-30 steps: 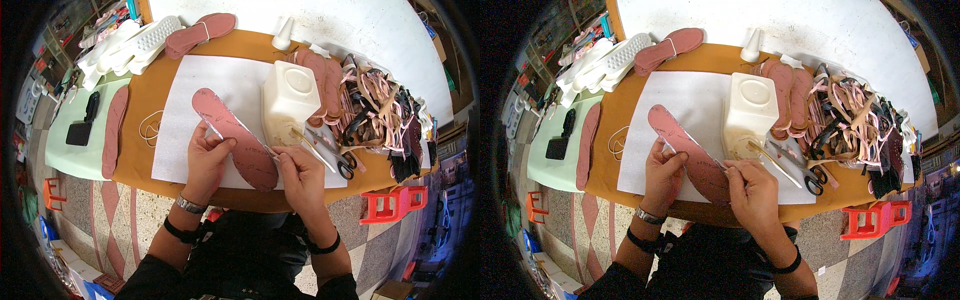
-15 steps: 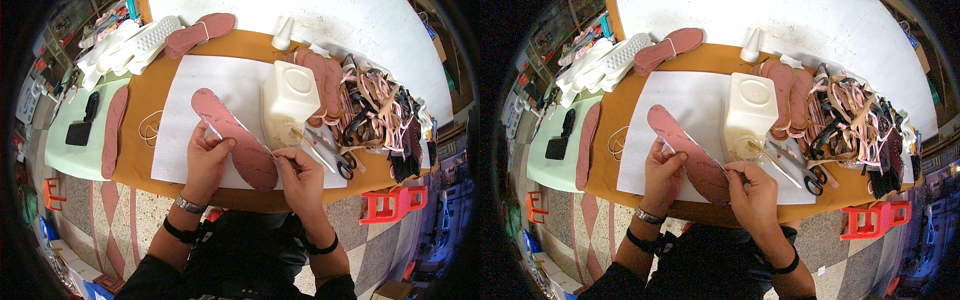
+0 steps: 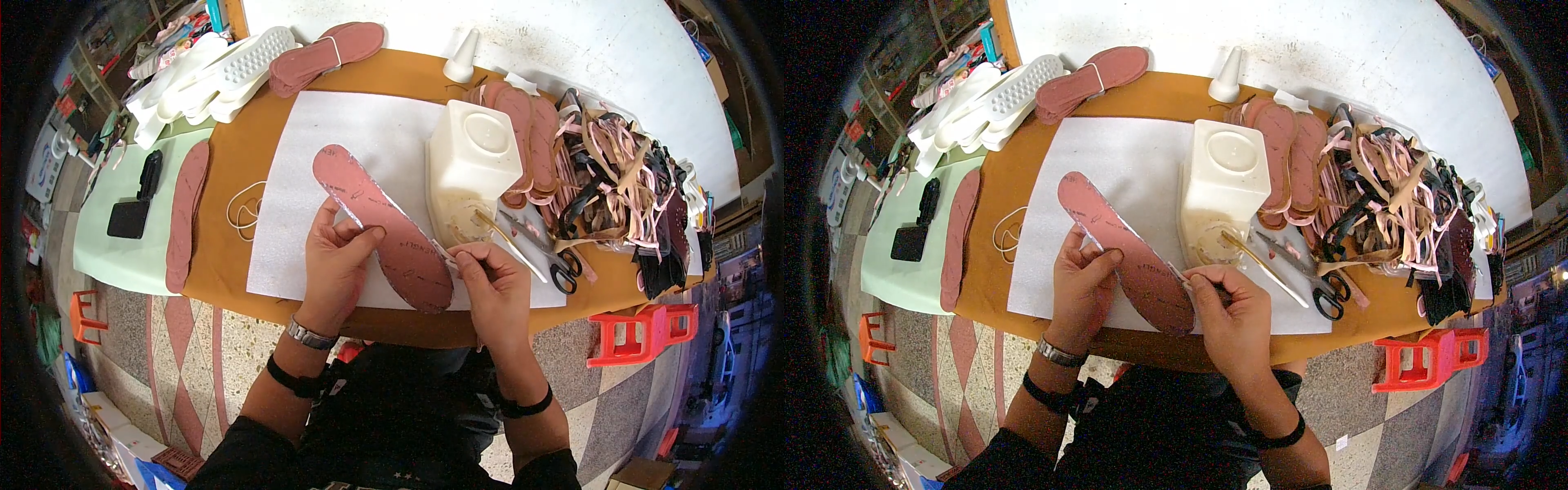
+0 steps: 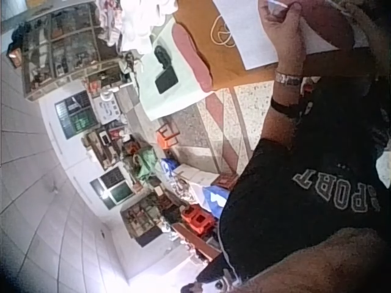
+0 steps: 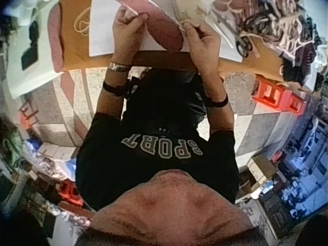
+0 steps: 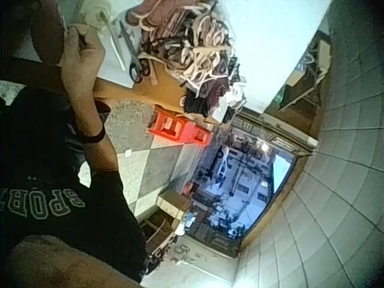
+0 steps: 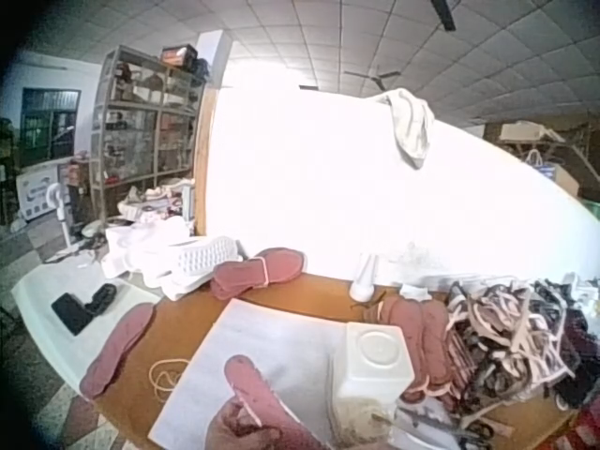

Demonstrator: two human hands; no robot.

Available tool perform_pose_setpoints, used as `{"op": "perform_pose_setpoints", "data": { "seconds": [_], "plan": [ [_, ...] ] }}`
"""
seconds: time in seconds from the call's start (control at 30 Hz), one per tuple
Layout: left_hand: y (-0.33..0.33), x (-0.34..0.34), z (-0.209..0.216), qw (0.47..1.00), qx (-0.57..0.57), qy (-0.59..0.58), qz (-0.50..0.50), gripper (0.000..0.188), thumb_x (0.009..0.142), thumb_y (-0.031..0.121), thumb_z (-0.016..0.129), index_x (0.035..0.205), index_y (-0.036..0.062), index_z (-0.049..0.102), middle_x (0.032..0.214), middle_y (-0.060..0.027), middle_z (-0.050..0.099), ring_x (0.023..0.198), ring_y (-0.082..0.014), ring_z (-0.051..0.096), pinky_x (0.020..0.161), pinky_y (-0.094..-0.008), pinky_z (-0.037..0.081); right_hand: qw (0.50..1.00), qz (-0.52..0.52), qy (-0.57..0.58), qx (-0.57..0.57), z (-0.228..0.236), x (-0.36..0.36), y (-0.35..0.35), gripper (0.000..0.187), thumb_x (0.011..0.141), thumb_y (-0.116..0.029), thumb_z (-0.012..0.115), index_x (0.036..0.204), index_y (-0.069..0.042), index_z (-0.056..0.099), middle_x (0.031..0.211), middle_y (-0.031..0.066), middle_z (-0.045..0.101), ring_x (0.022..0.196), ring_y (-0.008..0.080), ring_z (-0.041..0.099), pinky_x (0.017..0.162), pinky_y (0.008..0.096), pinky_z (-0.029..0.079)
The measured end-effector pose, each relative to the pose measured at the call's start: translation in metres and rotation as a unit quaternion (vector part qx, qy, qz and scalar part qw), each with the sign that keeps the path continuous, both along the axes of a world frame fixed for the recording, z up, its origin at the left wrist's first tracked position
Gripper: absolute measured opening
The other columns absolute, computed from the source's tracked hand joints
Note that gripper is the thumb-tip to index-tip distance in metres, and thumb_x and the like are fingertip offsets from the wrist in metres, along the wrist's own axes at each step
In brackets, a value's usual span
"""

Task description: Applying glue to shoe insoles and attaching a thin fabric trim around the edges.

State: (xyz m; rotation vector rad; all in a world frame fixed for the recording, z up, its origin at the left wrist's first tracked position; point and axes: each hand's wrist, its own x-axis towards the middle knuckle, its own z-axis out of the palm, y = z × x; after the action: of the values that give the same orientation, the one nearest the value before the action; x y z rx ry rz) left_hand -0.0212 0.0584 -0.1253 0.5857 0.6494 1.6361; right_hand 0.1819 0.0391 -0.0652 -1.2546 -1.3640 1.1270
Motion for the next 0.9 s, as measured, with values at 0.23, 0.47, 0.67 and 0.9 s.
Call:
{"op": "perform_pose_setpoints", "data": {
  "seconds": [0.23,0.47,0.67,0.9],
  "plan": [
    [0.0003,-0.0006,0.0,1.0,-0.005,0.006,-0.004,0.062,0.089,-0.016,0.063,0.146,0.0006,0.043,0.113,-0.0149,0.076,0.106,-0.0178,0.072,0.097,-0.0334,0.056,0.999,0.004,0.038,-0.015,-0.0007,0.001,-0.0005,0.01,0.099,-0.003,0.067,0.101,0.003,0.074,0.093,0.0033,0.074,0.084,0.0071,0.064,0.077,0.0233,0.052],
    [0.0001,0.0002,-0.0005,1.0,-0.004,-0.002,0.0,0.064,0.089,-0.017,0.063,0.147,0.0007,0.042,0.113,-0.0143,0.076,0.106,-0.0176,0.072,0.097,-0.033,0.055,1.0,0.0,0.021,-0.013,-0.0022,0.0001,-0.0007,0.009,0.098,-0.004,0.069,0.1,0.002,0.074,0.092,0.0027,0.074,0.083,0.0057,0.063,0.076,0.023,0.052],
    [0.0001,0.0001,-0.0007,1.0,-0.003,0.002,0.002,0.065,0.089,-0.016,0.064,0.148,0.0005,0.041,0.112,-0.0141,0.076,0.106,-0.0174,0.072,0.097,-0.0327,0.056,1.0,0.006,0.029,-0.006,-0.0046,0.0,0.0006,0.009,0.098,-0.005,0.07,0.098,0.002,0.075,0.09,0.002,0.074,0.082,0.0063,0.063,0.075,0.0225,0.051],
    [-0.0003,0.0004,-0.0005,1.0,-0.008,0.005,-0.001,0.068,0.089,-0.016,0.064,0.15,0.0007,0.039,0.111,-0.0139,0.077,0.105,-0.0171,0.072,0.097,-0.0328,0.056,0.998,0.002,0.036,-0.042,-0.0023,0.0008,0.0007,0.008,0.096,-0.004,0.07,0.097,0.002,0.076,0.09,0.0023,0.074,0.082,0.0068,0.063,0.075,0.0234,0.051]
  ]
}}
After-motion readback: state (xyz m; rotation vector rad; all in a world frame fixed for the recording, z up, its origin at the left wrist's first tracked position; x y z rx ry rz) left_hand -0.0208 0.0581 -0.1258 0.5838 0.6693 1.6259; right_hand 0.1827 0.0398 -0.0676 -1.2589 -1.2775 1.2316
